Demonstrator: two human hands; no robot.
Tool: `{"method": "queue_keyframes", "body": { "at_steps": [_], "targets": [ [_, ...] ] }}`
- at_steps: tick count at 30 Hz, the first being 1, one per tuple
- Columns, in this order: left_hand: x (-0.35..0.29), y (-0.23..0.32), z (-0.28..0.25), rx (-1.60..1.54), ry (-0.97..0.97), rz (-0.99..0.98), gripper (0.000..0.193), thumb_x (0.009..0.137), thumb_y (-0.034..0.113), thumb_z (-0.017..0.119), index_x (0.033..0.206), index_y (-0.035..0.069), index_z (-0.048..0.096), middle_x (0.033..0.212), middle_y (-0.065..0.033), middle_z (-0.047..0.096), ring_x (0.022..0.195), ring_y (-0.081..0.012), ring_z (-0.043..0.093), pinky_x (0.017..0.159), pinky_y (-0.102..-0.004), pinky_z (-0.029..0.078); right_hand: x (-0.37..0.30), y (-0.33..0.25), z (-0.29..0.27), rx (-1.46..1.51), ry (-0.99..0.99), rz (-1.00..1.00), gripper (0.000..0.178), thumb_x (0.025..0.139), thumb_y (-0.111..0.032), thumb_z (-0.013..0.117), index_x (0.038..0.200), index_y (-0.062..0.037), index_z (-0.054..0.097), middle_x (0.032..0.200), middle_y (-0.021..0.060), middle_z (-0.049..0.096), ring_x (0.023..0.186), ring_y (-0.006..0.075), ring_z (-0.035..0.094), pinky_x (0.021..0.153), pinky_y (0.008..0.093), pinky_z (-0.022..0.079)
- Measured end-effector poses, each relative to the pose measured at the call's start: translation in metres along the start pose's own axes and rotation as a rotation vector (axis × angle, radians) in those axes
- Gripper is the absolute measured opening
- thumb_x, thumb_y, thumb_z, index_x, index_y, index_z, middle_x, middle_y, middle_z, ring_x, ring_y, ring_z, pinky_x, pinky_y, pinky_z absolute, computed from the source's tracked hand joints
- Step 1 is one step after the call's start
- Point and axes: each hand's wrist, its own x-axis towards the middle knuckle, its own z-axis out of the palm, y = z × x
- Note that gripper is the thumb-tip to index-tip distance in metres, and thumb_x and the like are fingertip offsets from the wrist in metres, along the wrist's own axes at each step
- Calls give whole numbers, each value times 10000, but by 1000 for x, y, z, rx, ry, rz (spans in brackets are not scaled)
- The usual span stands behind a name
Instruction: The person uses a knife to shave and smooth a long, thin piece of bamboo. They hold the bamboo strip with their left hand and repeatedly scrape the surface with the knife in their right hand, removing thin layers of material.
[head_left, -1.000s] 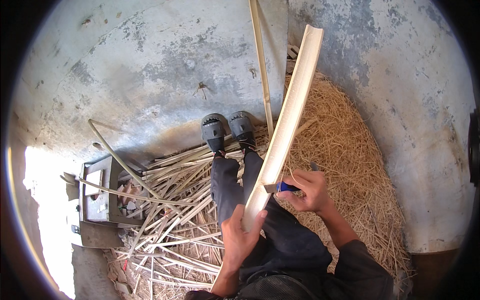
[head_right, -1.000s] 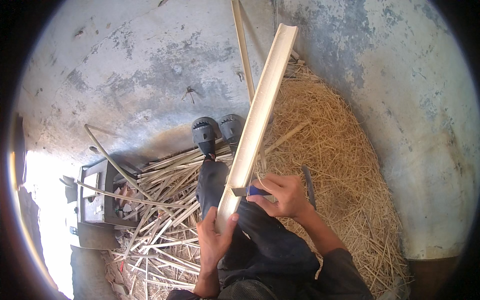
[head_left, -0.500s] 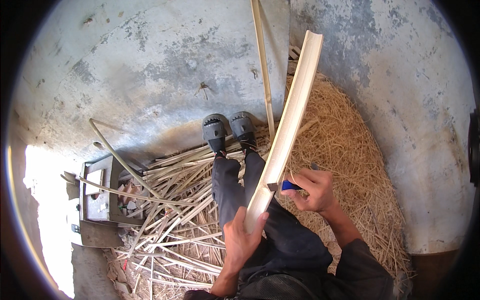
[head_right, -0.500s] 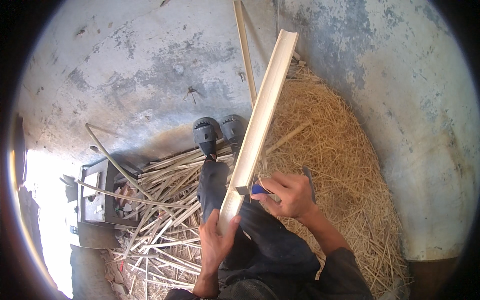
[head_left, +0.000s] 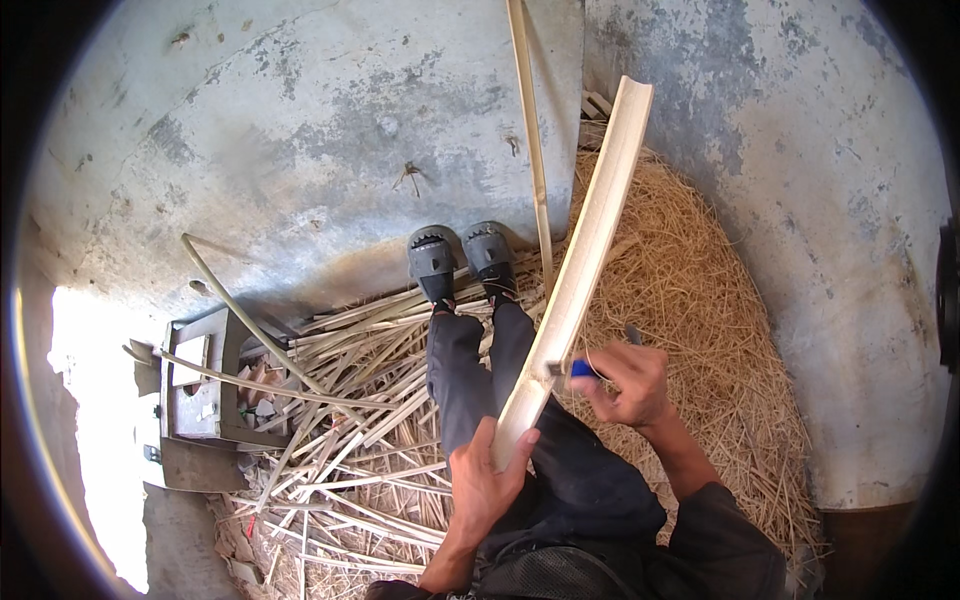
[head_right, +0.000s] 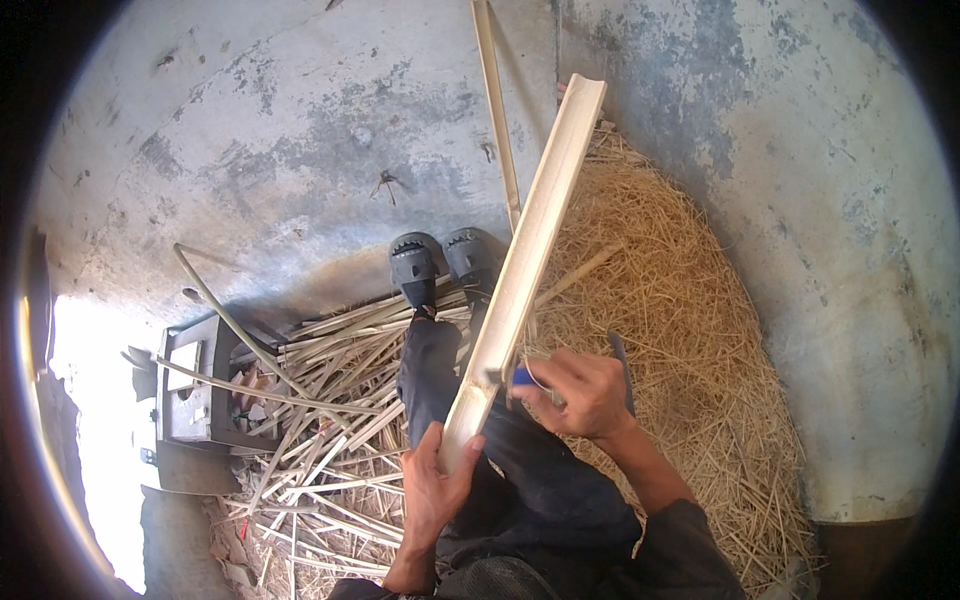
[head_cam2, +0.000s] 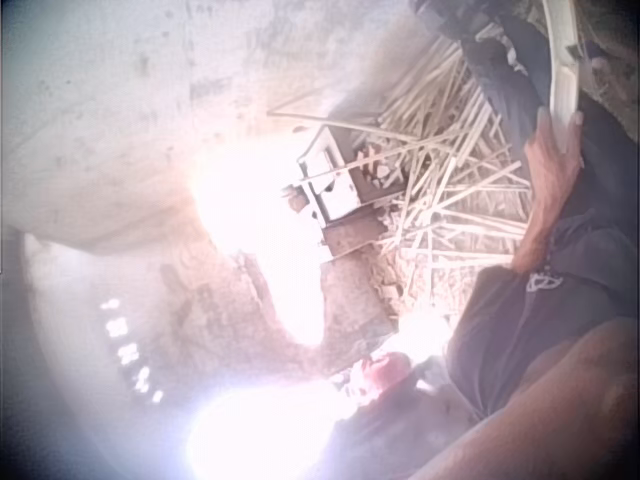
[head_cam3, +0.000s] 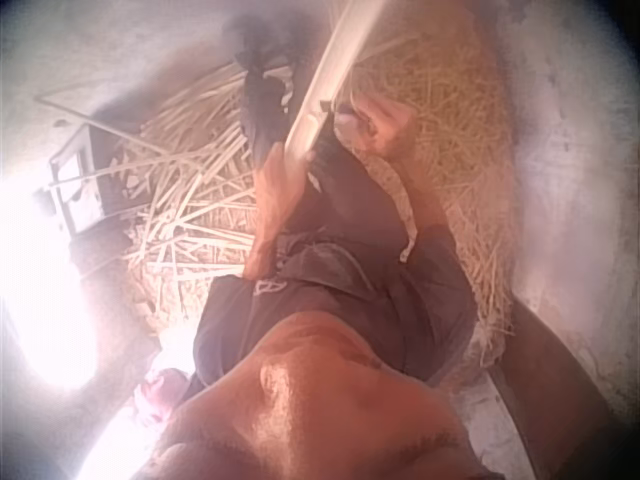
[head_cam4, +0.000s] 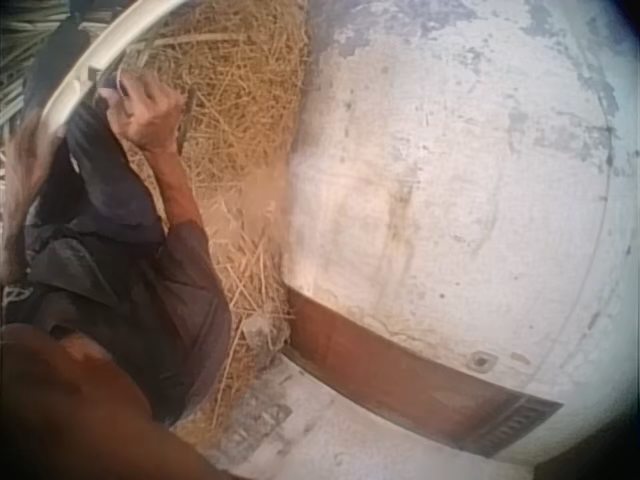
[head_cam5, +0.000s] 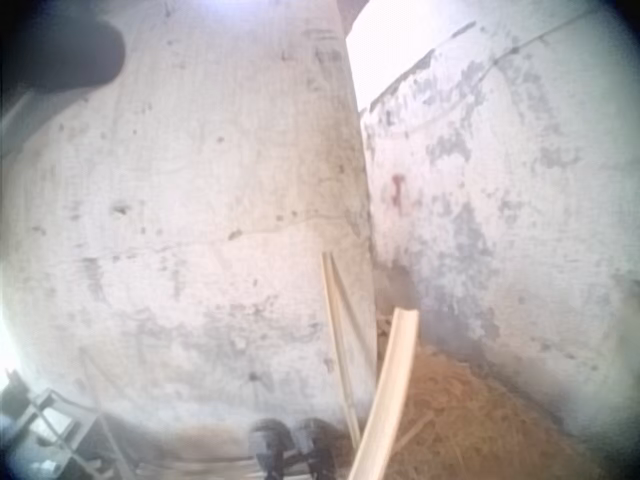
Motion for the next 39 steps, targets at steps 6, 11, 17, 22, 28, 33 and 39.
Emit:
{"method": "queue_keyframes", "body": {
  "at_steps": [6,11,17,22,28,33,39],
  "targets": [
    [-18,-6,-3,-92,-48,-73,421,959,306,839,838,6,569,647,-200,631,570,-340,657,553,-421,494,17,22,-16,26,104,150,264,932,-266,853,1004,-23,781,841,106,754,673,248,740,582,330,565],
    [-7,-12,-10,-20,-161,-76,414,934,330,857,1007,3,612,703,-184,664,616,-326,683,619,-412,518,19,23,-16,44,75,153,255,943,-263,850,991,-24,775,844,103,752,672,241,740,584,333,568],
    [20,-30,13,-35,-93,94,525,898,271,893,1249,-3,615,896,-186,749,789,-310,745,735,-392,559,24,16,-16,36,57,115,264,944,-279,852,987,-33,765,839,92,746,674,235,740,583,335,569],
    [42,-27,45,-190,145,211,482,858,166,921,1244,-41,720,875,-130,721,739,-195,675,676,-328,513,22,20,-20,-10,50,91,263,943,-283,850,983,-38,762,835,93,743,667,241,739,580,338,569],
    [34,-12,44,-130,226,249,430,844,159,928,1182,-58,774,769,-85,621,629,-142,547,561,-310,397,25,18,-27,-71,-17,42,278,927,-317,855,991,-63,763,830,85,739,644,254,722,559,353,557],
    [27,-12,38,-115,198,195,448,833,164,939,1179,-69,775,766,-108,642,630,-163,566,568,-324,421,24,29,-21,-105,-13,10,279,927,-335,849,991,-78,762,818,72,729,615,256,696,544,366,544],
    [16,-25,32,-97,154,132,441,839,165,934,1176,-72,775,785,-138,694,656,-184,620,602,-334,471,24,60,-10,-109,111,127,311,972,-371,811,1040,-69,789,799,72,724,601,198,678,518,343,520]
  ]
}}
